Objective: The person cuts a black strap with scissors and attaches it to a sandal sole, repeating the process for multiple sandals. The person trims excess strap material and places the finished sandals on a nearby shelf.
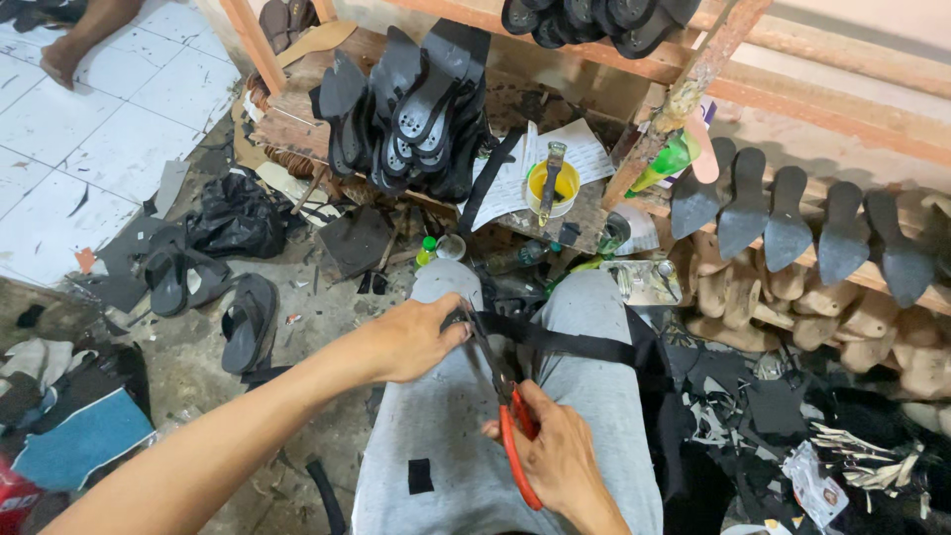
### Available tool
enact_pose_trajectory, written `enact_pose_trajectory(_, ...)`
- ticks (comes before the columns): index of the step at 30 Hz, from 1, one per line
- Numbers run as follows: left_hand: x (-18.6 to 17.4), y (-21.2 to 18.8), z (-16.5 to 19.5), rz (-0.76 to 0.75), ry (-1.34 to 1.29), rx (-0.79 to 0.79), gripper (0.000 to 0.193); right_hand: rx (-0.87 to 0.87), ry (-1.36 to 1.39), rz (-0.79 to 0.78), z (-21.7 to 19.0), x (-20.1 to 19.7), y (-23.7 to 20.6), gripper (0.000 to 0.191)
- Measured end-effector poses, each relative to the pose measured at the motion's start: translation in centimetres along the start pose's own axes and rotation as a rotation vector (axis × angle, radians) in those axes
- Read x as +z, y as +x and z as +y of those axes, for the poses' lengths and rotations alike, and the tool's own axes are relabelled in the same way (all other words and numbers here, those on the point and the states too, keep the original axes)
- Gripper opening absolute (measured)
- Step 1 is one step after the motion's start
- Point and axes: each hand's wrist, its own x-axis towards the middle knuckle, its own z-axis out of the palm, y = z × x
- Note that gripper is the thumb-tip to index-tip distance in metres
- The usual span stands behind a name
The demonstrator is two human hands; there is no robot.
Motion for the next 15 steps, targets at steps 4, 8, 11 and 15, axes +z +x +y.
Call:
enact_pose_trajectory(4,0.3,0.1,-0.4,0.019,-0.034,0.071,0.043,-0.064,0.004,0.030,2.1,1.1,0.2,0.052)
enact_pose_trajectory(8,0.5,0.1,-0.3,0.038,-0.041,0.073,0.043,-0.246,0.870,-0.487,4.5,1.3,1.2,0.089)
enact_pose_trajectory(11,0.5,0.1,-0.3,0.043,-0.061,0.061,0.044,-0.186,0.814,-0.485,5.3,2.0,1.8,0.097)
enact_pose_trajectory(15,0.5,0.2,-0.4,0.054,-0.069,0.084,0.043,-0.133,0.877,-0.405,5.6,2.7,1.7,0.091)
